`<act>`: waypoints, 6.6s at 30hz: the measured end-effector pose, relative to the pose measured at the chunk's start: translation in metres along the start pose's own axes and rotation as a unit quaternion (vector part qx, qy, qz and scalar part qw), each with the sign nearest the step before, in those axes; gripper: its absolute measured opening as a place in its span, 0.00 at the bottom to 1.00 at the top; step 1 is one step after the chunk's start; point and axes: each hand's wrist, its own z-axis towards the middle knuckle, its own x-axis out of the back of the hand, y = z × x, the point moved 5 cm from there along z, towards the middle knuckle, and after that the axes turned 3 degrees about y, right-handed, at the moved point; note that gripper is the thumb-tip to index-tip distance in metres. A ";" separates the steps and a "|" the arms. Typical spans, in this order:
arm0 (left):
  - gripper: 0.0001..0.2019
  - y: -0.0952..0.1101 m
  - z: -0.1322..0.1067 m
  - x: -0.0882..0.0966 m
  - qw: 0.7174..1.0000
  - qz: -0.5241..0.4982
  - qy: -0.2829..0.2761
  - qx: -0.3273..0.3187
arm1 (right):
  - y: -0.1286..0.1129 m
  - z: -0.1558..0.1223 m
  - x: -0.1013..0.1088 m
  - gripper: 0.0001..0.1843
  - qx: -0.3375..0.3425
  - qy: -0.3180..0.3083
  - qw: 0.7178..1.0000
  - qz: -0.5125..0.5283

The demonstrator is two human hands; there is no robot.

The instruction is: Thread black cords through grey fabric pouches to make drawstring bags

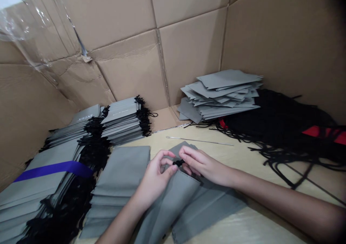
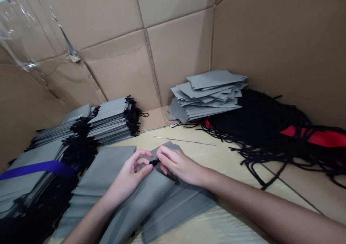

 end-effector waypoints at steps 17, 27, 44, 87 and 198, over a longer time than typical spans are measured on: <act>0.15 -0.006 -0.004 -0.006 0.998 0.051 -0.036 0.023 | 0.007 0.002 -0.010 0.23 -0.010 -0.024 0.998 0.060; 0.15 -0.009 0.001 0.003 0.997 0.037 0.007 0.062 | 0.023 0.009 -0.008 0.23 -0.064 0.009 0.984 0.166; 0.14 0.007 -0.007 -0.003 0.986 0.147 0.028 -0.069 | 0.019 0.000 -0.008 0.19 -0.159 0.060 0.934 0.313; 0.16 0.002 -0.006 -0.002 0.998 0.055 0.029 -0.003 | 0.010 0.008 0.006 0.14 -0.062 0.007 0.991 0.121; 0.15 -0.007 -0.001 0.012 0.983 -0.075 -0.119 0.113 | 0.055 0.016 0.050 0.19 -0.197 0.204 0.880 0.381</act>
